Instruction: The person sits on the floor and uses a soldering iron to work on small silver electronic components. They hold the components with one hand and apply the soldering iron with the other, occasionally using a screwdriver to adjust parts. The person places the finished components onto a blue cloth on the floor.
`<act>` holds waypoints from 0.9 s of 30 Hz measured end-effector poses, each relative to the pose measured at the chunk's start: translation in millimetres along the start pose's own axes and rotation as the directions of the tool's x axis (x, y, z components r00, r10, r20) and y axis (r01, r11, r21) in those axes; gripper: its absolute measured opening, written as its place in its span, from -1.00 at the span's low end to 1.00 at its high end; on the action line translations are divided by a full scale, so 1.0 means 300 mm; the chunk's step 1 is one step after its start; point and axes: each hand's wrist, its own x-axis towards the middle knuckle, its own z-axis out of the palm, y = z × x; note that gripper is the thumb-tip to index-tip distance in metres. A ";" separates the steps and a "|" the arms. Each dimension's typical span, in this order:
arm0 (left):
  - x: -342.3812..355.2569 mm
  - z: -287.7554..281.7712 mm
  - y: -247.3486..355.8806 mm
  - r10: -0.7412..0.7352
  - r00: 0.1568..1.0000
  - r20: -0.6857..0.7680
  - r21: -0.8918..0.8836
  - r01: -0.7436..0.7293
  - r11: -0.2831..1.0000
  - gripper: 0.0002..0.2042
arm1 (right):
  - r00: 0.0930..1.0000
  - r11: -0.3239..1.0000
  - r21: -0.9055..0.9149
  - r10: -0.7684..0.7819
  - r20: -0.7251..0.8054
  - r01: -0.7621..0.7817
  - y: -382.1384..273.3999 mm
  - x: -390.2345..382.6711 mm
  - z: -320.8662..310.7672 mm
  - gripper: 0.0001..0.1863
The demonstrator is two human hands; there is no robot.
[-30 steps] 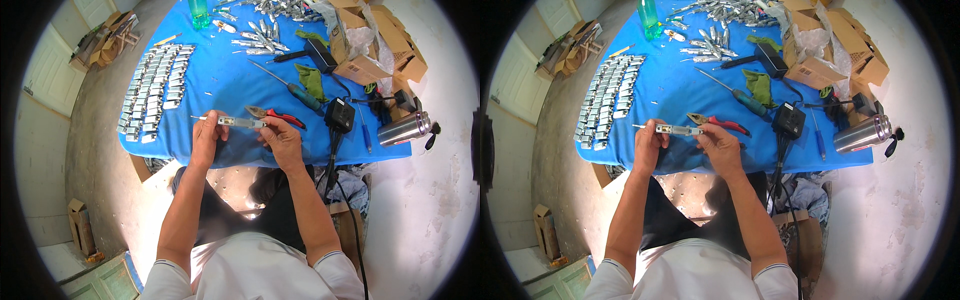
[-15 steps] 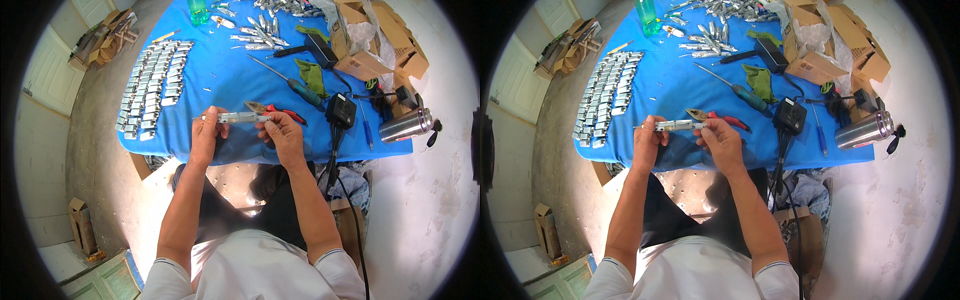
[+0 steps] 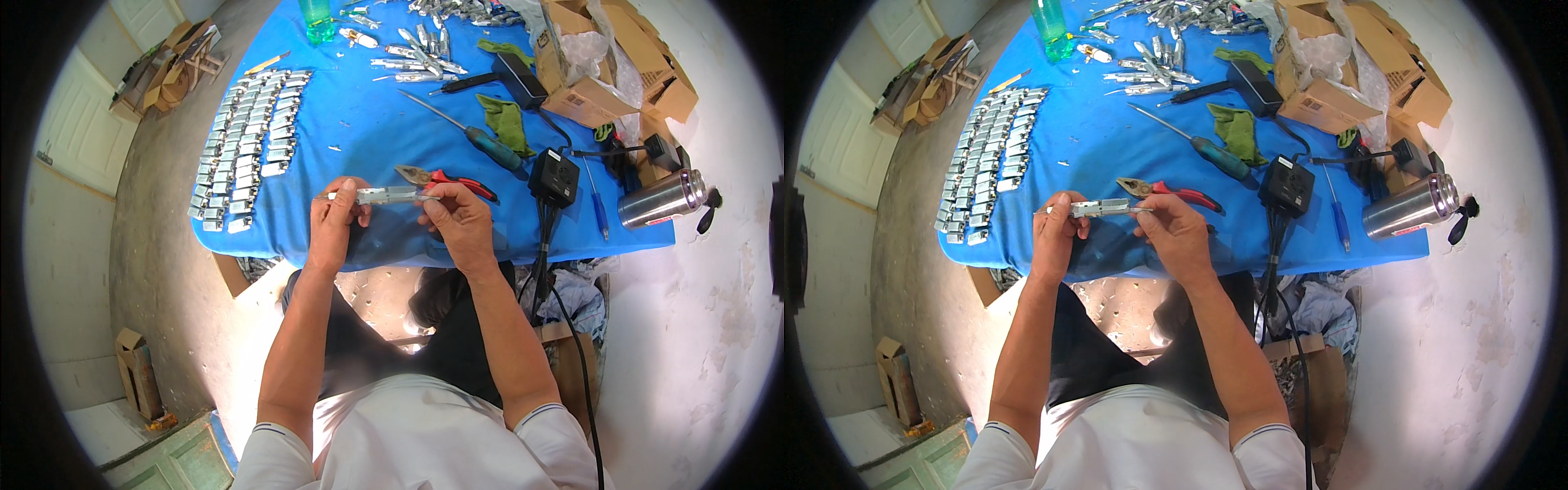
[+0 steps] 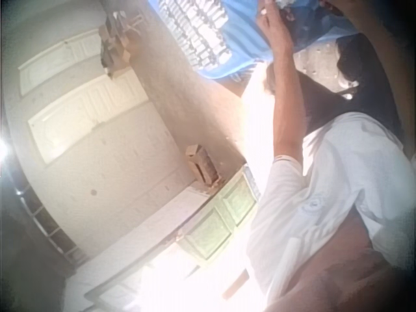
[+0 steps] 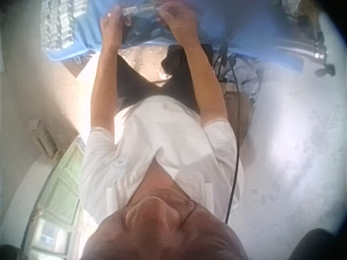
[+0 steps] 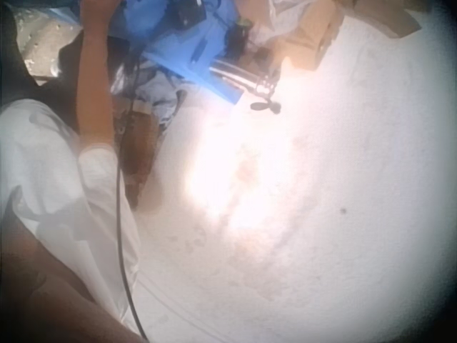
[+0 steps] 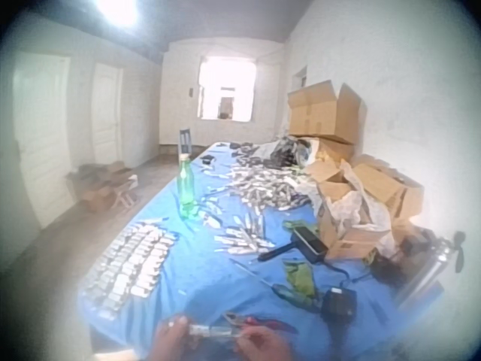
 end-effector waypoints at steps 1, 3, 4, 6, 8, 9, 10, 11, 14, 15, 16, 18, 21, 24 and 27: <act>0.001 0.000 0.001 0.001 1.000 0.004 0.004 -0.001 1.000 -0.59 | 1.000 1.000 0.004 -0.004 -0.003 0.004 -0.001 0.000 0.001 -0.86; 0.000 0.004 0.004 -0.006 1.000 -0.009 0.005 0.006 1.000 -0.59 | 1.000 1.000 0.003 -0.008 -0.008 0.008 -0.002 -0.001 0.002 -0.88; -0.001 0.005 0.005 -0.010 1.000 -0.016 0.006 0.010 1.000 -0.59 | 1.000 1.000 -0.002 -0.009 -0.009 0.009 -0.004 -0.002 0.003 -0.89; -0.001 0.006 0.003 -0.011 1.000 -0.016 -0.003 0.011 1.000 -0.59 | 1.000 1.000 -0.008 -0.022 -0.009 0.022 -0.005 -0.003 0.004 -0.89; -0.002 0.008 0.005 -0.009 1.000 -0.016 0.000 0.009 1.000 -0.59 | 0.999 0.999 -0.010 -0.045 -0.005 0.045 -0.002 -0.004 0.003 -0.89; -0.004 0.010 0.007 -0.008 1.000 -0.017 0.006 0.008 1.000 -0.59 | 0.999 0.999 -0.008 -0.042 -0.006 0.042 0.000 -0.003 0.003 -0.88; -0.005 0.011 0.009 -0.007 1.000 -0.017 0.012 0.007 1.000 -0.58 | 0.999 0.999 -0.006 -0.040 -0.006 0.040 0.002 -0.003 0.002 -0.88; -0.005 0.014 0.011 0.000 1.000 -0.018 0.027 0.000 1.000 -0.58 | 0.999 0.999 -0.004 -0.037 -0.007 0.037 0.003 -0.002 0.001 -0.87; -0.011 0.023 0.019 0.013 1.000 -0.025 0.062 -0.012 0.998 -0.57 | 1.000 1.000 0.006 0.021 -0.018 -0.021 -0.015 -0.003 0.007 -0.87; -0.013 0.027 0.023 0.014 0.999 -0.029 0.066 -0.012 0.998 -0.57 | 1.000 1.000 0.011 0.023 -0.018 -0.023 -0.016 -0.003 0.006 -0.87; -0.014 0.030 0.024 0.014 0.999 -0.033 0.070 -0.012 0.997 -0.57 | 1.000 1.000 0.015 0.025 -0.017 -0.025 -0.017 -0.004 0.006 -0.87; -0.013 0.029 0.022 0.023 0.999 -0.032 0.086 -0.020 0.996 -0.57 | 1.000 0.999 0.021 0.026 -0.015 -0.026 -0.018 -0.003 0.006 -0.87; -0.014 0.035 0.029 0.018 0.999 -0.047 0.100 -0.013 0.995 -0.56 | 1.000 0.999 0.023 0.025 -0.015 -0.025 -0.020 -0.002 0.006 -0.87; -0.014 0.032 0.025 0.024 0.999 -0.042 0.134 -0.019 0.991 -0.52 | 0.999 0.999 0.021 0.035 -0.021 -0.035 -0.023 -0.002 0.008 -0.86; -0.015 0.035 0.029 0.032 0.999 -0.042 0.135 -0.026 0.990 -0.54 | 0.998 0.998 0.023 0.058 -0.031 -0.057 -0.022 -0.002 0.007 -0.86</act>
